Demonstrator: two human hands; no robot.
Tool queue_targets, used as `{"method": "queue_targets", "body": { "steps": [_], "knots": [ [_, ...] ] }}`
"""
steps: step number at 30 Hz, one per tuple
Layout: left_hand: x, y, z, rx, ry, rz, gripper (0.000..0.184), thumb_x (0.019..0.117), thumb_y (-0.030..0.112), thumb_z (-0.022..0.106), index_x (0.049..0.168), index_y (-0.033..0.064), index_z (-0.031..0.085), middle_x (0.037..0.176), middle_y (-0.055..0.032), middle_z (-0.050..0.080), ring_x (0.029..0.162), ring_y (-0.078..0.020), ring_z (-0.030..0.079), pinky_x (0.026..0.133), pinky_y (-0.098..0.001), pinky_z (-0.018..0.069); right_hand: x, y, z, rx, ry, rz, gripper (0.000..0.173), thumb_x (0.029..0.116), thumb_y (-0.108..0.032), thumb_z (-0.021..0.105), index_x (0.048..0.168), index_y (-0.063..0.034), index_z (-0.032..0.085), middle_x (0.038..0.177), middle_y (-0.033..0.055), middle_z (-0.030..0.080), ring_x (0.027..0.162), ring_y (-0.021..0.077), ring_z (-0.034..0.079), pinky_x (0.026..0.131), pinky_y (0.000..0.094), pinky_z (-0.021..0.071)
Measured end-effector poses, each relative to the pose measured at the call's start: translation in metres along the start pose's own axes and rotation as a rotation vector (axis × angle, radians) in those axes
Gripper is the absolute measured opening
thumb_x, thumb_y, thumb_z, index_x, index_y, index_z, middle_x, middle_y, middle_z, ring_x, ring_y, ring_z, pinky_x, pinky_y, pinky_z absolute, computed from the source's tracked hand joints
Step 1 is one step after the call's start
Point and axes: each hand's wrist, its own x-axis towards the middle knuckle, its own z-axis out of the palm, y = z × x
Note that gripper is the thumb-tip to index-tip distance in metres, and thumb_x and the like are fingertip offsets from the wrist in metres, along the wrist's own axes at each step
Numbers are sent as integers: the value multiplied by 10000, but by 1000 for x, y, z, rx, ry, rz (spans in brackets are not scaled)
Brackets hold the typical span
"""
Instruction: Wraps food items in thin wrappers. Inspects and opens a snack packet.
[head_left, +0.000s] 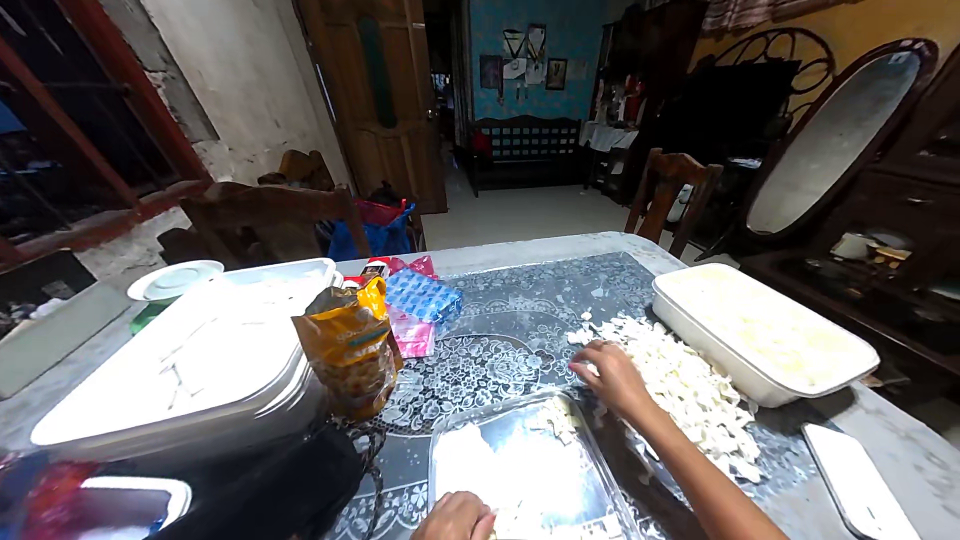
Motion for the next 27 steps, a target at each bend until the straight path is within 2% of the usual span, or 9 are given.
{"method": "queue_targets", "body": {
  "steps": [3,7,9,11,14,16,18,21,27],
  "knots": [
    [-1,0,2,11,18,6,217,966,97,635,932,-83,751,954,-235,743,924,-413,728,861,-541,570,19,-5,32,286,-265,-198,438,1100,-245,406,1261,50,686,1362,252,612,1328,384,533,1155,510,359],
    [-2,0,1,-14,-23,-45,195,959,95,646,957,-72,746,950,-228,737,916,-395,725,853,-538,571,19,7,44,136,-374,-161,586,1123,-332,278,1192,70,698,1257,268,659,1250,416,590,1121,577,379],
    [-3,1,-1,-24,-40,-68,205,970,100,626,963,-65,747,961,-224,736,917,-387,724,852,-537,570,11,15,21,-80,-348,-36,606,1123,-353,297,1104,94,705,1176,284,677,1199,437,606,1102,587,373],
    [-3,3,-3,-26,-47,-89,214,977,89,599,983,-60,753,969,-220,740,921,-384,726,855,-541,569,-4,16,-5,-317,-298,60,498,1096,-308,439,1055,110,707,1206,295,667,1251,452,571,1106,593,343],
    [-4,6,-5,-40,-34,-126,207,971,75,599,1007,-60,752,922,-217,740,870,-383,731,817,-552,573,-43,1,-26,-208,-219,138,250,979,-143,659,1098,71,705,1148,281,671,1146,446,625,1010,589,462],
    [-4,6,-5,-64,-33,-161,197,968,78,610,1010,-58,747,893,-214,736,840,-374,732,796,-558,577,-75,-16,-38,-76,-413,147,275,959,-148,701,1166,33,694,1095,250,690,1026,423,666,938,606,500],
    [-4,5,-5,-83,-28,-182,191,967,81,619,1011,-55,745,888,-206,737,836,-367,735,795,-555,582,-104,-34,-41,-66,-660,124,383,931,-212,754,1243,0,690,1119,243,706,1016,439,678,920,654,494],
    [-4,5,-5,-81,-14,-184,181,960,79,627,1003,-54,743,884,-201,738,831,-357,738,792,-542,586,-126,-57,-27,-212,-830,144,469,931,-205,747,1328,9,619,1249,291,625,1087,479,644,907,647,495],
    [-3,7,-6,-41,-31,-157,231,977,75,609,1100,-73,736,1033,-237,732,972,-396,721,900,-551,562,-103,-77,-10,-373,-809,175,401,959,-163,693,1278,68,619,1310,317,578,1201,475,589,990,588,474]
  ]
}}
